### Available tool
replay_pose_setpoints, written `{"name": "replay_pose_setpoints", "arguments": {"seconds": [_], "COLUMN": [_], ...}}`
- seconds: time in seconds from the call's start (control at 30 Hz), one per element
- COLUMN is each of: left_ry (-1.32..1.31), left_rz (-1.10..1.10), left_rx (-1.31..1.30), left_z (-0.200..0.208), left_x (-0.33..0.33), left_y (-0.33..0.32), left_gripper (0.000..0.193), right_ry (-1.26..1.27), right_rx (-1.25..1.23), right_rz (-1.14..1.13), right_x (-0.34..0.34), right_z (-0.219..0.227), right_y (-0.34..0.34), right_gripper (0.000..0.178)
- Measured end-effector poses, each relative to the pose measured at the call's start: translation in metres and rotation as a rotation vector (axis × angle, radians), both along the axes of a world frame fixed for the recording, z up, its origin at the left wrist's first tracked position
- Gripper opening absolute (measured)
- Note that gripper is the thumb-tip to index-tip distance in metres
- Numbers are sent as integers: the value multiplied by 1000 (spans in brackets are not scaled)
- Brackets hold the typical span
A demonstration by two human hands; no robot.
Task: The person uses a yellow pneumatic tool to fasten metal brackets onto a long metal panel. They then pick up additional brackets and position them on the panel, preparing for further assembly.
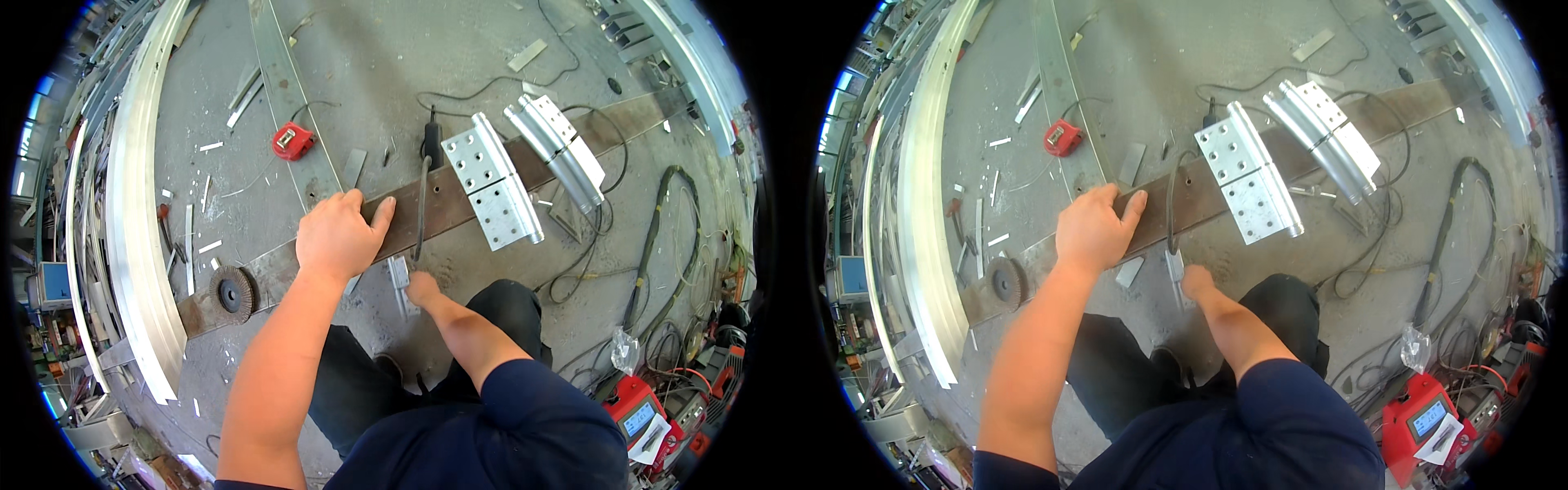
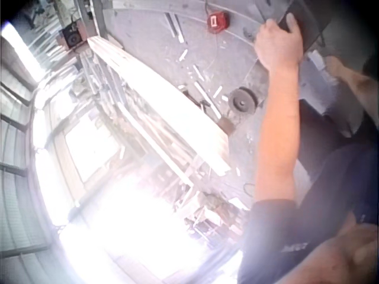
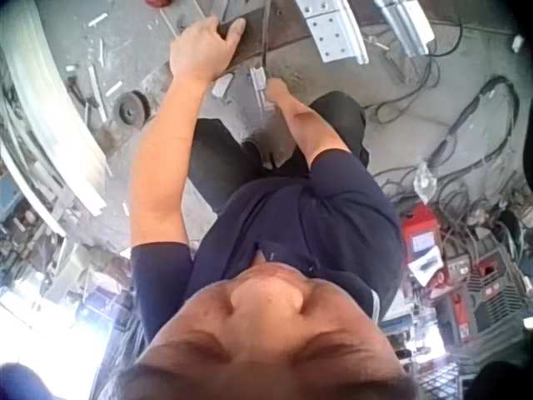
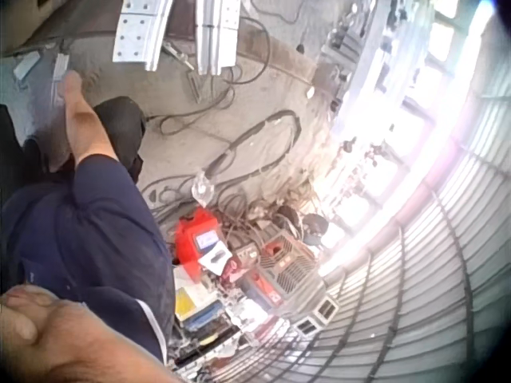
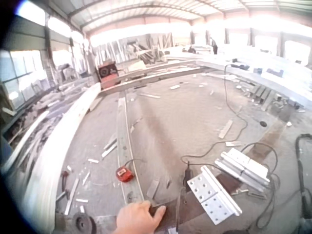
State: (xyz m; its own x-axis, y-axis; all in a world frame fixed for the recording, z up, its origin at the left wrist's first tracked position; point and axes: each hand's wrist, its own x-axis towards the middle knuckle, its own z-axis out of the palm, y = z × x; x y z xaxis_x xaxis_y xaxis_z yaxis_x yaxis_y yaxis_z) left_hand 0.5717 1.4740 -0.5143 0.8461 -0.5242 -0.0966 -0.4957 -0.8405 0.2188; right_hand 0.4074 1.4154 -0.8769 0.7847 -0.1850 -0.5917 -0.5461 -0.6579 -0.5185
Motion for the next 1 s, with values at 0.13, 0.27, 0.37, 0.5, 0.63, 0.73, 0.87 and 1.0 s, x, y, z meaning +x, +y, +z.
{"name": "replay_pose_setpoints", "arguments": {"seconds": [0.13, 0.27, 0.37, 0.5, 0.63, 0.73, 0.87, 1.0], "left_ry": [-15, 9, 36, -113, -350, -21, 1027, 787], "left_rz": [29, 32, 54, 22, -91, -195, 136, 168], "left_rx": [-26, -12, -17, -210, -698, -1042, -1256, -908], "left_z": [4, 6, 14, 3, 7, -17, -30, -25], "left_x": [-3, -6, -7, -7, -37, -113, -209, -220], "left_y": [7, 1, -3, 10, 40, 59, 68, 70], "left_gripper": [53, 54, 55, 49, 26, 24, 31, 38], "right_ry": [41, -110, -228, -377, -485, -585, -545, -397], "right_rx": [245, 301, 269, 332, 419, 453, 508, 504], "right_rz": [105, 121, 206, 83, -90, -205, -201, -245], "right_x": [-19, -53, -78, -95, -116, -126, -133, -143], "right_z": [78, 150, 196, 295, 347, 345, 358, 356], "right_y": [-17, -34, -52, -60, -61, -64, -54, -45], "right_gripper": [31, 34, 31, 24, 19, 16, 19, 23]}}
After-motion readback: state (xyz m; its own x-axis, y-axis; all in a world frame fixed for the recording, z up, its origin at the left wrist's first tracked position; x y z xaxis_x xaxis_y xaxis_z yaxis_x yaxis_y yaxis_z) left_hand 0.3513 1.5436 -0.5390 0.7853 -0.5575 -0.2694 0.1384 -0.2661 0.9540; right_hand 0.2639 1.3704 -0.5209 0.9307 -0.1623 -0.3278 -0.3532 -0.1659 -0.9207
